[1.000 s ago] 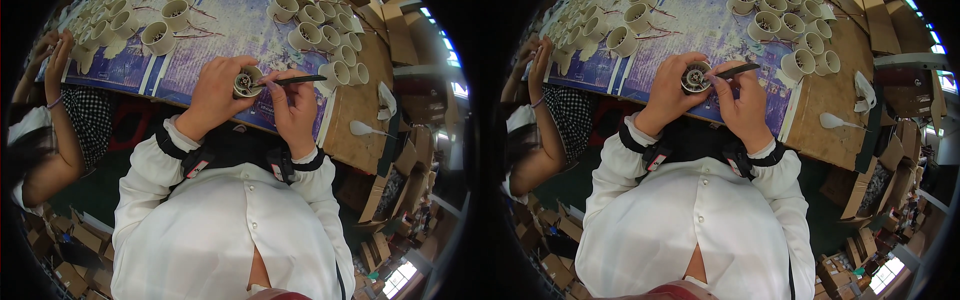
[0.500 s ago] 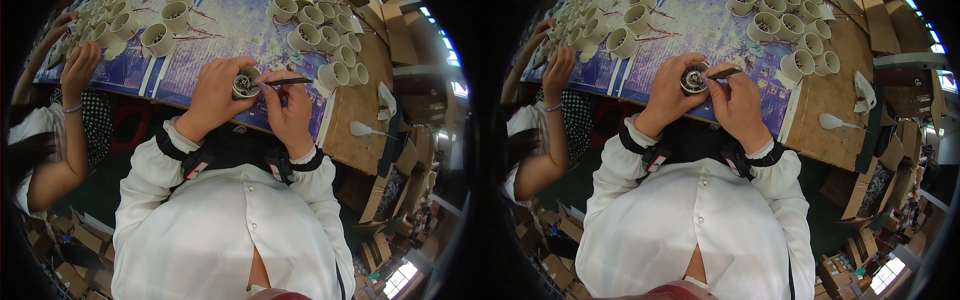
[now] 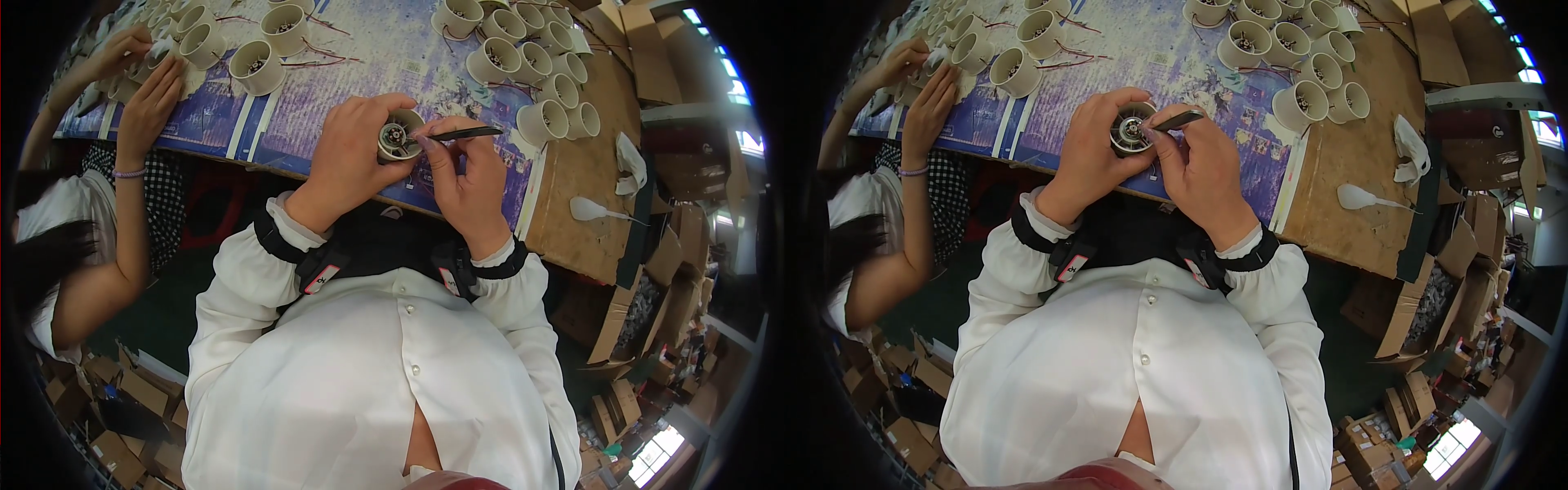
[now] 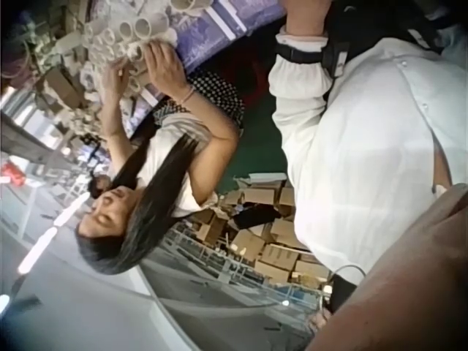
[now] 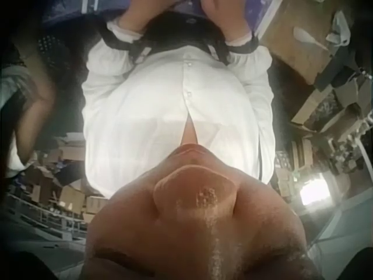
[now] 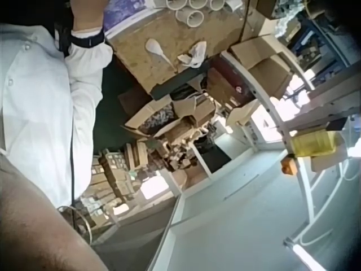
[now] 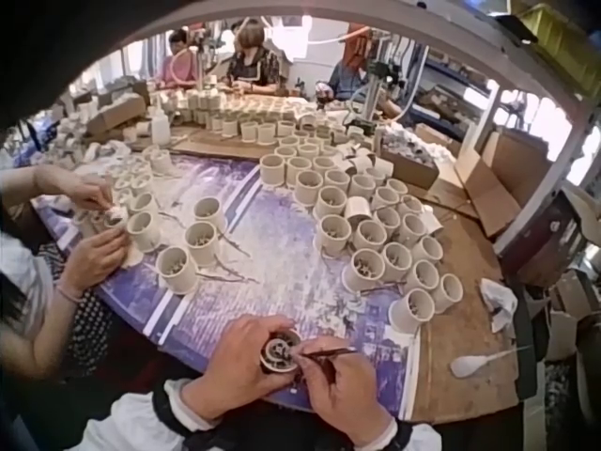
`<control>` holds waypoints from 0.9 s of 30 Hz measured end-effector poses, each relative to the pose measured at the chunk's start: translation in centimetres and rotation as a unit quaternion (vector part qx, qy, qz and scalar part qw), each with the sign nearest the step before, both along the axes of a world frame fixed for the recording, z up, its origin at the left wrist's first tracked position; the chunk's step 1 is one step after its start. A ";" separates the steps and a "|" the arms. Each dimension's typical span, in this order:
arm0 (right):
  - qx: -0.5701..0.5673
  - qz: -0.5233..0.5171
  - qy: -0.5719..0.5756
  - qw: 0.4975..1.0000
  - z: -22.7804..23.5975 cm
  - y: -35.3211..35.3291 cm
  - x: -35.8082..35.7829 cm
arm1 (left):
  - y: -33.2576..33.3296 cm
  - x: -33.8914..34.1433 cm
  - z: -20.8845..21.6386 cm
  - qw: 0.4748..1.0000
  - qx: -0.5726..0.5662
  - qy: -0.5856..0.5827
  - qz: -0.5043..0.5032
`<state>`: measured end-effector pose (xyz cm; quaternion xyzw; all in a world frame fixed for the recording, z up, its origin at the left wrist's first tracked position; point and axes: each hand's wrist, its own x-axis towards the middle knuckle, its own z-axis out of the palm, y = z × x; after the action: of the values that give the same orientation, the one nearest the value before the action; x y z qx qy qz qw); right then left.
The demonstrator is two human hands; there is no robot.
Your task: The person picks up a plastic housing, inserts a wire into a side hole, and uses tweezers to position it. They apply glue from a squeeze bottle to the wire and housing before setting the assembly back onto the table.
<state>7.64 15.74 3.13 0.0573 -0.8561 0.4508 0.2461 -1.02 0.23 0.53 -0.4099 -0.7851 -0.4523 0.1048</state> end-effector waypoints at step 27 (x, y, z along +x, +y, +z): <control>-0.007 -0.006 -0.010 1.000 0.0 -0.3 0.1 | -0.1 0.1 -0.1 1.000 -0.007 0.009 0.008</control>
<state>7.74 15.48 3.09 0.0455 -0.8556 0.4560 0.2408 -0.87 0.12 0.48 -0.4087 -0.7907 -0.4417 0.1127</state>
